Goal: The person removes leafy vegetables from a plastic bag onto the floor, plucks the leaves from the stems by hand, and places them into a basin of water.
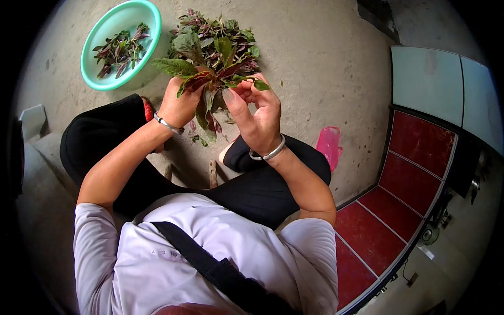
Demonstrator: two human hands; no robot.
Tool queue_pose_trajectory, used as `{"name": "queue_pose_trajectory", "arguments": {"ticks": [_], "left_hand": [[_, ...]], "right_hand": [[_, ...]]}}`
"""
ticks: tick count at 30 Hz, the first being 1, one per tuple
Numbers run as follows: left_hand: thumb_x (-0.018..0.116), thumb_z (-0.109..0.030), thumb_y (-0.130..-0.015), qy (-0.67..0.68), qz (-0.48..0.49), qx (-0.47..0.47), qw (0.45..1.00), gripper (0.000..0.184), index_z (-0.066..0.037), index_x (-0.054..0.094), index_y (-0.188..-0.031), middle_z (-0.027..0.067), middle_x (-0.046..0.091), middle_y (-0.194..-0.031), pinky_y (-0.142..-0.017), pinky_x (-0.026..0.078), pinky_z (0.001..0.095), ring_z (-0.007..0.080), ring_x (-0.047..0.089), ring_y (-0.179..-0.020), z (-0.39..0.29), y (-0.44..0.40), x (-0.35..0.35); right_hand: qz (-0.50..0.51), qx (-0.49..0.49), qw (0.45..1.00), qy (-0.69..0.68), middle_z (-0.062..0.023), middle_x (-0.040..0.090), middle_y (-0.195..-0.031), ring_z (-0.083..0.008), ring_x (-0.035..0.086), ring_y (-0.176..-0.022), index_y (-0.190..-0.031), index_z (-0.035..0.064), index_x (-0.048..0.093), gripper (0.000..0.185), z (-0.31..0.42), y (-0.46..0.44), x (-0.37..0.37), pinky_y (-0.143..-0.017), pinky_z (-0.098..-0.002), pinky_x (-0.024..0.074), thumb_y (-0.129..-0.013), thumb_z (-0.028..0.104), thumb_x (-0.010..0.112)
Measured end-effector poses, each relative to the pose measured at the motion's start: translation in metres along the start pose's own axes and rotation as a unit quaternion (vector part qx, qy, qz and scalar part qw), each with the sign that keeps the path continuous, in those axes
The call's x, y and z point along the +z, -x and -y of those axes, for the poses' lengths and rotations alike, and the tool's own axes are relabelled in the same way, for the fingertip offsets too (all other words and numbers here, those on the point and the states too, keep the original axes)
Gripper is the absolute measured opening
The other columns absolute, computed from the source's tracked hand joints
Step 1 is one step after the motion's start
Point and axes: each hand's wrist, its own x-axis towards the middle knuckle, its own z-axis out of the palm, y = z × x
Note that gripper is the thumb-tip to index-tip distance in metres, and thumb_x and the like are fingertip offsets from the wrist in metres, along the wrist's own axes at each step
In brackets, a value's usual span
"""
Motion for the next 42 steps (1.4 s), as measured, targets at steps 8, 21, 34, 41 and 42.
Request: {"name": "queue_pose_trajectory", "arguments": {"ticks": [8,21,34,41,42], "left_hand": [[0.049,-0.018,-0.076,-0.029,-0.022,-0.01,0.999,0.018,-0.012,0.065,-0.082,0.012,0.058,-0.066,-0.058,0.044,0.0406,0.0316,0.056,-0.065,-0.001,0.0,0.0],[0.047,-0.017,-0.077,0.004,-0.026,-0.004,1.0,0.02,-0.011,0.064,-0.088,0.0134,0.059,-0.074,-0.062,0.045,0.04,0.0323,0.056,-0.069,0.002,0.002,0.003],[0.046,-0.016,-0.077,-0.027,-0.011,0.004,1.0,0.016,-0.007,0.06,-0.079,0.0143,0.058,-0.072,-0.058,0.045,0.0412,0.0332,0.056,-0.068,0.002,0.001,0.003],[0.047,-0.017,-0.075,-0.074,0.015,-0.014,0.997,0.016,-0.006,0.058,-0.076,0.0163,0.058,-0.072,-0.058,0.044,0.0414,0.034,0.056,-0.068,-0.013,-0.001,-0.005],[0.047,-0.017,-0.075,-0.08,0.003,-0.003,0.997,0.016,-0.005,0.058,-0.076,0.0163,0.057,-0.072,-0.058,0.044,0.0414,0.034,0.056,-0.068,-0.013,-0.001,-0.004]], "right_hand": [[-0.014,0.036,0.999,0.011,-0.0025,0.052,-0.081,-0.0072,0.054,-0.068,-0.082,-0.0027,0.053,0.018,-0.001,0.001,0.002,-0.063,-0.0197,0.0441,-0.078,0.012,0.062],[-0.022,0.037,0.999,0.003,-0.0033,0.056,-0.082,-0.0061,0.053,-0.067,-0.087,-0.002,0.057,0.015,-0.005,0.003,0.001,-0.062,-0.0191,0.0436,-0.079,0.01,0.06],[-0.024,0.034,0.999,-0.009,-0.0032,0.055,-0.083,-0.0066,0.052,-0.069,-0.091,-0.0024,0.055,0.017,-0.005,0.002,0.002,-0.064,-0.0202,0.0434,-0.079,0.009,0.059],[-0.002,0.018,1.0,0.008,-0.0006,0.054,-0.08,-0.0043,0.049,-0.065,-0.089,-0.001,0.054,0.014,0.001,-0.001,0.003,-0.06,-0.0184,0.0413,-0.081,0.01,0.058],[-0.006,0.01,1.0,0.01,-0.0001,0.054,-0.079,-0.0038,0.048,-0.065,-0.088,-0.0009,0.054,0.014,0.0,-0.002,0.003,-0.059,-0.018,0.0407,-0.081,0.011,0.058]]}}
